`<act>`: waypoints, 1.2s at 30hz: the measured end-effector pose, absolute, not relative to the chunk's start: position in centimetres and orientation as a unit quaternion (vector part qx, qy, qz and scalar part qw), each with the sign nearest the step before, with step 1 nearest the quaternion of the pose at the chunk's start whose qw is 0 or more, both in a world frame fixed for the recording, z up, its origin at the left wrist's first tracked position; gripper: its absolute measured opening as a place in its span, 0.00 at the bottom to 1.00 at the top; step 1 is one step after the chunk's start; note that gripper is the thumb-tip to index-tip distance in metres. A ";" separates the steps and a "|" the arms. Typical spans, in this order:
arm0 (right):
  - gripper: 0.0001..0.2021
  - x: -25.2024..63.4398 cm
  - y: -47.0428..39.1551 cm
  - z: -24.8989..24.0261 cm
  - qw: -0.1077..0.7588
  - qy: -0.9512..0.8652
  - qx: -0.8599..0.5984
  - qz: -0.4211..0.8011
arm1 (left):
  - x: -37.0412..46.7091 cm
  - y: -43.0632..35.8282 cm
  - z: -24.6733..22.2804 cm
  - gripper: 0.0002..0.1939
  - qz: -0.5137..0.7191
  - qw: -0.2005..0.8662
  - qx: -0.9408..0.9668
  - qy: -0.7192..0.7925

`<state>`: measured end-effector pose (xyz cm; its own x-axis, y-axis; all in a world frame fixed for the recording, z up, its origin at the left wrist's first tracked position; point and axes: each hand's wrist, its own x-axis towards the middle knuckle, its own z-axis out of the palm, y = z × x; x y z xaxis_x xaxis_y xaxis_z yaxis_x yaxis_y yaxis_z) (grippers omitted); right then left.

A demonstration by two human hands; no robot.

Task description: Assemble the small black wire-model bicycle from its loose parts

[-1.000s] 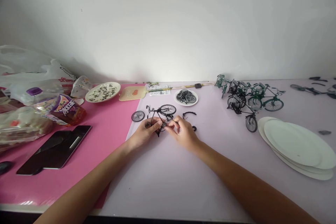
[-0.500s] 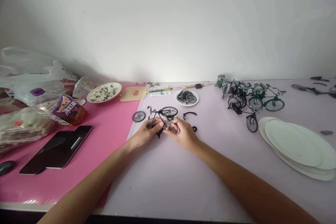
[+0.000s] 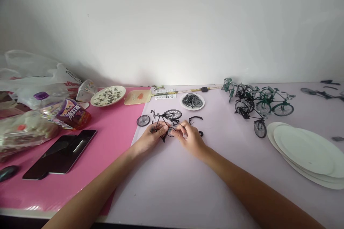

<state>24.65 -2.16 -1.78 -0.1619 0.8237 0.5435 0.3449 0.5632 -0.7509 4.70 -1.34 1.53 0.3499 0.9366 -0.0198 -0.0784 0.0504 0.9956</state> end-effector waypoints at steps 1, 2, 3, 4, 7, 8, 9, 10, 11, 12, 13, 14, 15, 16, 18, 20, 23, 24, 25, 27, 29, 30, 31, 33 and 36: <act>0.20 24.7 -2.2 -1.7 0.506 -0.723 -0.400 0.246 | 4.7 -1.4 1.6 0.25 0.417 0.604 0.553 0.394; 0.19 24.7 -2.2 -1.7 0.506 -0.722 -0.396 0.256 | 4.8 -1.5 1.7 0.25 0.417 0.599 0.557 0.397; 0.19 24.7 -2.3 -1.6 0.506 -0.720 -0.392 0.267 | 4.8 -1.5 1.8 0.25 0.416 0.595 0.560 0.399; 0.18 24.7 -2.3 -1.6 0.504 -0.720 -0.389 0.274 | 4.8 -1.5 1.8 0.26 0.415 0.593 0.561 0.401; 0.18 24.7 -2.6 -1.5 0.496 -0.728 -0.391 0.268 | 4.8 -1.5 1.7 0.27 0.414 0.592 0.556 0.411; 0.18 24.7 -2.7 -1.6 0.493 -0.732 -0.393 0.259 | 4.9 -1.5 1.6 0.27 0.415 0.592 0.554 0.414; 0.19 24.7 -2.7 -1.6 0.491 -0.735 -0.396 0.248 | 4.9 -1.5 1.5 0.27 0.416 0.592 0.551 0.415; 0.19 24.8 -2.7 -1.7 0.490 -0.738 -0.398 0.238 | 4.9 -1.5 1.4 0.27 0.416 0.593 0.551 0.414; 0.19 24.8 -2.8 -1.8 0.491 -0.739 -0.400 0.230 | 4.9 -1.5 1.3 0.27 0.418 0.597 0.549 0.409; 0.20 24.8 -2.8 -1.9 0.491 -0.740 -0.401 0.223 | 4.9 -1.5 1.2 0.27 0.420 0.605 0.545 0.400; 0.20 24.8 -2.8 -1.9 0.491 -0.741 -0.404 0.218 | 5.0 -1.5 1.2 0.27 0.419 0.618 0.543 0.385; 0.20 24.8 -2.8 -1.9 0.489 -0.742 -0.406 0.214 | 5.0 -1.6 1.2 0.26 0.419 0.633 0.536 0.369; 0.20 24.8 -2.8 -2.0 0.488 -0.743 -0.408 0.207 | 5.0 -1.6 1.2 0.26 0.423 0.642 0.528 0.361; 0.19 24.7 -2.9 -1.9 0.487 -0.745 -0.411 0.198 | 5.0 -1.6 1.3 0.26 0.429 0.645 0.521 0.359; 0.17 24.6 -2.9 -1.8 0.489 -0.750 -0.411 0.172 | 5.1 -1.7 1.4 0.26 0.430 0.645 0.518 0.362; 0.16 24.5 -3.0 -1.7 0.490 -0.757 -0.407 0.146 | 5.2 -1.7 1.4 0.27 0.432 0.651 0.509 0.362; 0.18 24.5 -2.9 -1.4 0.472 -0.776 -0.400 0.120 | 5.2 -1.7 1.3 0.28 0.436 0.664 0.497 0.348; 0.18 24.5 -2.9 -1.4 0.462 -0.783 -0.401 0.113 | 5.1 -1.6 1.3 0.29 0.433 0.666 0.498 0.349; 0.17 24.7 -2.8 -1.3 0.454 -0.790 -0.398 0.107 | 5.0 -1.5 1.3 0.30 0.428 0.667 0.500 0.349; 0.14 25.2 -2.4 -1.0 0.435 -0.809 -0.383 0.100 | 4.3 -1.0 1.5 0.30 0.420 0.659 0.512 0.356; 0.10 26.0 -1.9 -0.5 0.410 -0.826 -0.384 0.055 | 3.3 -0.4 1.8 0.29 0.420 0.644 0.530 0.357; 0.08 26.5 -1.6 -0.3 0.396 -0.827 -0.397 0.035 | 2.8 0.0 1.9 0.29 0.428 0.636 0.533 0.358; 0.07 27.0 -1.2 0.1 0.391 -0.819 -0.420 0.014 | 2.3 0.3 2.1 0.29 0.434 0.630 0.530 0.366; 0.09 28.0 -0.5 0.9 0.374 -0.793 -0.481 -0.013 | 1.5 0.9 2.2 0.29 0.434 0.625 0.520 0.387; 0.15 29.1 0.8 2.2 0.370 -0.745 -0.553 -0.051 | 1.1 1.3 2.3 0.30 0.420 0.628 0.523 0.395</act>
<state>29.06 0.78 2.21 -0.1156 0.7856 0.6079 0.8612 0.3842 -0.3327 1.08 1.28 2.28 0.3348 0.9405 -0.0577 -0.1139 0.1011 0.9883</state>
